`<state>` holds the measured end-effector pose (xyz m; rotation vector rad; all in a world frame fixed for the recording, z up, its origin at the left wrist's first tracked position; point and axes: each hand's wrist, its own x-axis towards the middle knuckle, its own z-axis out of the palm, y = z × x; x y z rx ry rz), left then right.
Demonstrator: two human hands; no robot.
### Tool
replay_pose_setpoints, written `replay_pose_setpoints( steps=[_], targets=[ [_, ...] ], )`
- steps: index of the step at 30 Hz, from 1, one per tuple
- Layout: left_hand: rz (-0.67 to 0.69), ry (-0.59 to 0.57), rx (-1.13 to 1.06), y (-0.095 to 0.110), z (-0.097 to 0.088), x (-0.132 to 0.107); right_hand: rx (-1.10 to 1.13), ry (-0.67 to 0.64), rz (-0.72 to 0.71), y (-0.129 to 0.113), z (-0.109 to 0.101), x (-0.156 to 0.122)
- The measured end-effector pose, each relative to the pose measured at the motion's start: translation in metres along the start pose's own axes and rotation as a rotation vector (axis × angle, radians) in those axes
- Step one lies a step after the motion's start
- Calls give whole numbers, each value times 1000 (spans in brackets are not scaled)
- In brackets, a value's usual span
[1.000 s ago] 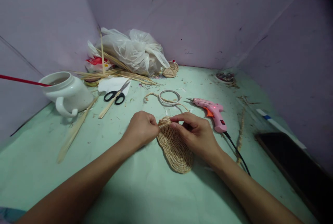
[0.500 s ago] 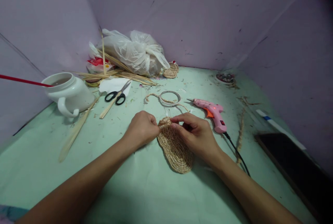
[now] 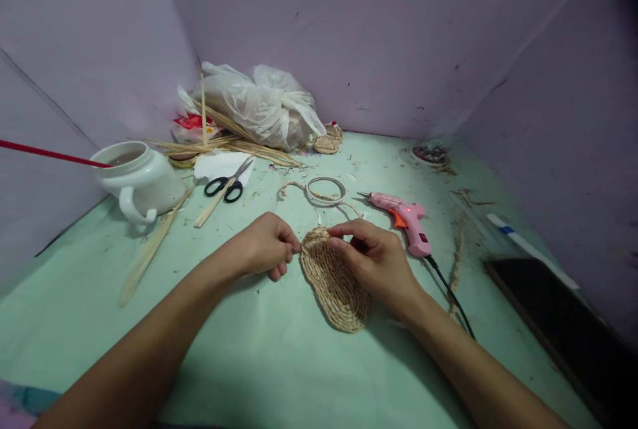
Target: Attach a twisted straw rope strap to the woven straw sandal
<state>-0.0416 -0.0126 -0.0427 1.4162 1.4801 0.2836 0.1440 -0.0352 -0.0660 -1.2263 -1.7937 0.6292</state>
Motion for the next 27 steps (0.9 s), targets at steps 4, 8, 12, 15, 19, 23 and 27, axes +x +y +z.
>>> replay_pose_setpoints(
  steps=[4,8,12,15,19,23,27],
  targets=[
    [32,128,105,-5,-3,-1,3,11,8,-1,0,0],
    [88,209,92,-6,1,1,13,11,26,-1,0,0],
    [184,237,75,-6,7,2,39,5,26,-2,-2,-1],
    [245,224,90,-5,10,1,56,-10,38,0,-5,-3],
    [279,236,120,-6,13,0,19,-15,65,8,-8,-3],
    [316,288,168,-10,18,2,32,-9,169,14,-7,-4],
    [328,286,165,-12,21,2,75,-2,211,14,-4,-5]
  ],
)
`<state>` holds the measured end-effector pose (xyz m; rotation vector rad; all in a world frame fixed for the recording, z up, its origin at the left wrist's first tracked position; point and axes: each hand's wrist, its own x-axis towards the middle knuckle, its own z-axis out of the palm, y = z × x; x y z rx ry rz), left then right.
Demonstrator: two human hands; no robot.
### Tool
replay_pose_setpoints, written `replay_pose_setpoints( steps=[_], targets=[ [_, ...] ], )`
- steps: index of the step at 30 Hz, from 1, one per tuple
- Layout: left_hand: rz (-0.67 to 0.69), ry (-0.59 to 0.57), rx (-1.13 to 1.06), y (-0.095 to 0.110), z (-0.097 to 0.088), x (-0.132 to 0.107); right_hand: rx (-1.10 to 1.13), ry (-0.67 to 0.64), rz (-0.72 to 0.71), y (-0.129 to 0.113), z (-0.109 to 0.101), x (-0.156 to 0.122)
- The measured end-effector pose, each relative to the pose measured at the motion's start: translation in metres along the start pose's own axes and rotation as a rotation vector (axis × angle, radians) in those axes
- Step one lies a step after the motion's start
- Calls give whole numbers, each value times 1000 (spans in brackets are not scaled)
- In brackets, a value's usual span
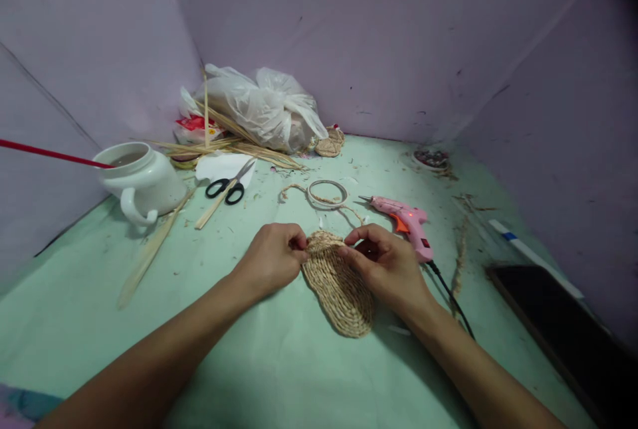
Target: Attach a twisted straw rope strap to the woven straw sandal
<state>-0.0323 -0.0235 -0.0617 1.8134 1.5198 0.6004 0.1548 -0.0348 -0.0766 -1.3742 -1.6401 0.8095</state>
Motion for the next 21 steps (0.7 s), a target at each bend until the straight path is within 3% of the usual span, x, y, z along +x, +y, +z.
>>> replay_pose_setpoints(
  steps=[7,18,21],
  targets=[
    [-38,-108,-43,1,-11,1,-13,25,-5,-5,1,-1],
    [17,-71,-74,4,-6,0,44,78,-6,-2,6,-3],
    [-26,-84,-79,0,-7,1,54,74,10,-2,6,-3]
  ],
)
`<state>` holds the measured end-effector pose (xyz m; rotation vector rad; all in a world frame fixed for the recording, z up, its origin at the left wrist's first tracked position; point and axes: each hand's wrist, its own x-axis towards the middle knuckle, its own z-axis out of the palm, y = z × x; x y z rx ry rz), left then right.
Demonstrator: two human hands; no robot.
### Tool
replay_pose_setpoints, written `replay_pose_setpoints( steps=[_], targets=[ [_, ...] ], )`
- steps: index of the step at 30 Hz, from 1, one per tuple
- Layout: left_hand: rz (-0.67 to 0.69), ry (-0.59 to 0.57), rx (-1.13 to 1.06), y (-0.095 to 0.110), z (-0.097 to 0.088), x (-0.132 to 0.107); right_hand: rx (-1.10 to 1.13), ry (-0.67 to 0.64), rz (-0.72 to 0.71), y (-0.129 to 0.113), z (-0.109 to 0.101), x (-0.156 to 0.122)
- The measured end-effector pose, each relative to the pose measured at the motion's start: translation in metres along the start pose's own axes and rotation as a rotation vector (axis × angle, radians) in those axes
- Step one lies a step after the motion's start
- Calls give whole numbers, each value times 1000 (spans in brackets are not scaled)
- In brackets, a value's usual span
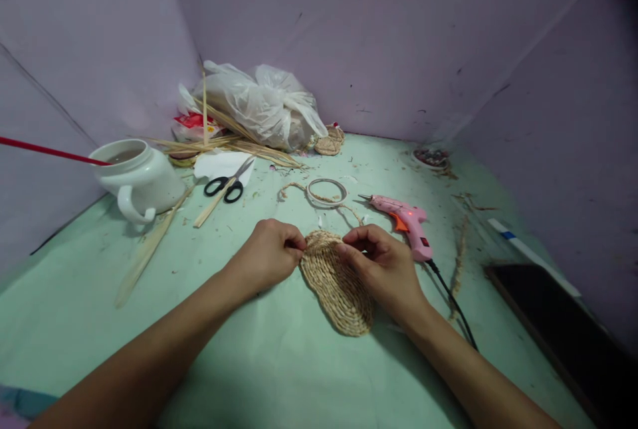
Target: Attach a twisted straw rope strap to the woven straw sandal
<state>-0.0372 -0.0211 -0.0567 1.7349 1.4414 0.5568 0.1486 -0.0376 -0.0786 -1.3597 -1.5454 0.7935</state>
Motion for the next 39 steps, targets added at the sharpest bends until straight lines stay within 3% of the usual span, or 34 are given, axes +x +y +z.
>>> replay_pose_setpoints(
  steps=[7,12,14,17,19,21,31,39],
  targets=[
    [-86,-28,-18,-2,-5,1,37,-106,78,0,-4,2],
    [-2,22,104,3,-3,0,-163,-70,30,-2,-10,3],
    [28,37,115,3,-3,-1,-309,29,-71,-6,-11,-2],
    [19,31,122,3,-5,-2,-408,142,-353,-14,-6,-15],
    [11,35,120,3,-6,-3,-419,29,-501,-17,0,-23],
    [9,39,118,4,-6,-3,-484,-97,-548,-18,8,-27],
    [-13,2,119,2,-2,-1,-695,-221,-354,-16,25,-16],
    [-88,-7,102,0,-4,-2,-810,-206,-331,-18,29,-15]
  ],
)
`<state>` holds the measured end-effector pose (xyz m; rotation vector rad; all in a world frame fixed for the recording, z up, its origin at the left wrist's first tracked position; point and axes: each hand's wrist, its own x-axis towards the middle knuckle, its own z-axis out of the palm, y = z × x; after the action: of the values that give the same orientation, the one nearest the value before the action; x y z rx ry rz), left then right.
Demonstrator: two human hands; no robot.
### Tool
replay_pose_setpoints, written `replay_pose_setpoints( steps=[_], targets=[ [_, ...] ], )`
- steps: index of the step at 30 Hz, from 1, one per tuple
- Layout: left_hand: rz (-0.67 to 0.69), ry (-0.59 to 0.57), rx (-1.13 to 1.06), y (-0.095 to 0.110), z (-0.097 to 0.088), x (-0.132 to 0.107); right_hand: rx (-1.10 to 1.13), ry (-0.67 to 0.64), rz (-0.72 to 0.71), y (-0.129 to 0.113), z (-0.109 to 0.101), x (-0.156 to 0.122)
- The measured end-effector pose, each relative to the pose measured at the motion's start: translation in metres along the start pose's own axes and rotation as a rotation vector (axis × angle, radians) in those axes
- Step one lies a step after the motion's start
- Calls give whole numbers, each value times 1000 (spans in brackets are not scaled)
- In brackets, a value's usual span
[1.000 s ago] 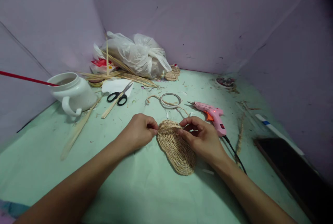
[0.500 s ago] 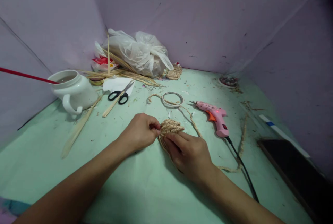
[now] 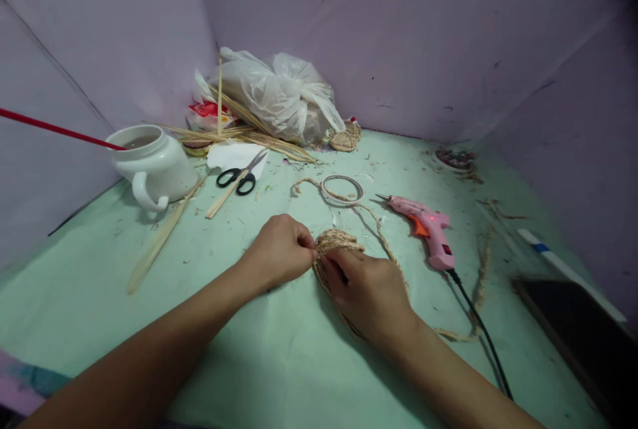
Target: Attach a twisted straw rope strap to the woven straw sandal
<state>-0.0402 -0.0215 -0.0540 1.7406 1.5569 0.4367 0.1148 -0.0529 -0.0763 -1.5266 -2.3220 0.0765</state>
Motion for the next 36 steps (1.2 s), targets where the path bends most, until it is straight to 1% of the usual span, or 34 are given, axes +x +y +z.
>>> replay_pose_setpoints(
  steps=[4,7,10,13,15,20,24,27,31,33,36],
  targets=[
    [-24,0,12,2,0,-1,-52,-21,33,-3,-1,2],
    [8,-2,48,4,0,-2,-53,-14,64,-4,-2,3],
    [47,10,90,3,1,-2,72,-39,36,-1,-5,2],
    [54,33,106,2,3,-1,229,-80,-1,3,-8,0],
    [53,34,101,2,3,-1,257,-74,16,3,-8,0],
    [45,14,89,2,2,-1,70,-34,59,-2,-4,3],
    [84,7,68,-1,2,1,23,-11,77,-3,-1,5],
    [66,11,67,-2,3,2,67,-42,40,-1,-3,5],
    [21,36,90,1,3,1,176,-128,-9,3,-11,1],
    [18,41,95,2,3,1,172,-99,-37,5,-14,-3],
    [14,43,93,2,4,2,51,23,-149,4,-11,-9]
  ],
)
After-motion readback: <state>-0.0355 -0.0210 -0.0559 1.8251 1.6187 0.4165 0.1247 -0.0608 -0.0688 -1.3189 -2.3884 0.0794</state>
